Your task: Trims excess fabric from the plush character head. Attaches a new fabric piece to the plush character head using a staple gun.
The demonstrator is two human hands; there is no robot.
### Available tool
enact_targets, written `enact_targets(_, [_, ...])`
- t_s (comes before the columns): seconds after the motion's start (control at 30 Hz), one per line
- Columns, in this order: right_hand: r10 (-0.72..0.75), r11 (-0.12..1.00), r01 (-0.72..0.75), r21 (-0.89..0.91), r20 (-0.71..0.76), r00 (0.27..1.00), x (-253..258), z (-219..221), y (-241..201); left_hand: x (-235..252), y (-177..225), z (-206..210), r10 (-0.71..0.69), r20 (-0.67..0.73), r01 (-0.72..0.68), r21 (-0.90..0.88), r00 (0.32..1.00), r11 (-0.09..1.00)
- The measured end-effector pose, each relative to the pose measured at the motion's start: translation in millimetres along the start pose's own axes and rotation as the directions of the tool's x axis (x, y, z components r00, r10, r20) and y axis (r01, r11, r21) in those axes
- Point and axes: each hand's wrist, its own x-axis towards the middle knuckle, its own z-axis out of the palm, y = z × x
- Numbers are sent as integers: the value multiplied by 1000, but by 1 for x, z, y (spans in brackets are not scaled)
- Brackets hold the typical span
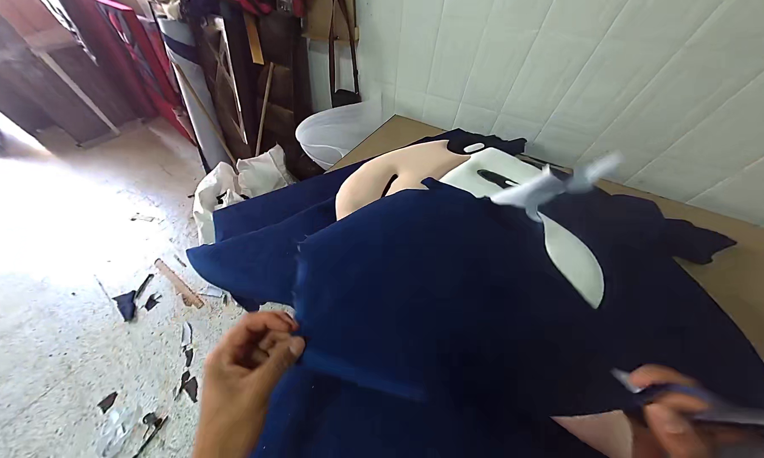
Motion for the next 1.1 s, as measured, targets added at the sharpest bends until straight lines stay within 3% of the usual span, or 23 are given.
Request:
enact_targets(0.1, [190,972,-190,-135,-16,982,-79,-13,62,-60,-75,-8,-227,-39,224,-67,973,972])
enact_targets(0.17, [306,925,-307,-223,-40,951,-127,-24,99,-96,-118,-13,-400,-49,396,-80,915,915])
enact_targets(0.27, [422,850,-436,-296,-114,899,-170,-31,124,-125,-157,-20,-550,-63,552,160,833,818])
enact_targets(0.33, [442,828,-467,-310,-150,884,-175,-29,119,-122,-159,-20,-517,-38,459,520,855,720])
enact_targets(0.4, [476,802,-514,-305,-192,858,-178,-28,113,-112,-152,-10,-518,48,291,781,854,553])
enact_targets(0.47, [497,783,-544,-303,-221,839,-179,-28,109,-108,-152,1,-550,123,180,867,826,465])
enact_targets(0.53, [504,778,-559,-286,-247,828,-177,-29,107,-108,-152,0,-572,161,153,874,805,461])
enact_targets(0.67, [559,712,-652,-261,-351,751,-194,-29,86,-124,-142,-29,-598,178,373,635,782,677])
enact_targets(0.73, [585,687,-675,-269,-347,733,-216,-25,64,-138,-136,-34,-642,168,598,249,748,762])
enact_targets(0.8, [679,649,-724,-235,-250,690,-246,-12,39,-157,-131,-26,-719,155,735,-176,678,655])
enact_targets(0.87, [813,569,-812,-129,-57,579,-282,7,20,-176,-131,-4,-762,167,756,-370,625,540])
enact_targets(0.93, [874,474,-878,-63,149,461,-322,32,9,-193,-132,28,-792,155,763,-428,591,485])
enact_targets(1.0, [885,395,-918,-46,286,367,-353,54,9,-201,-133,59,-812,188,804,-378,553,460])
enact_targets(1.1, [862,351,-936,27,381,334,-377,74,19,-198,-135,93,-847,269,889,-168,458,427])
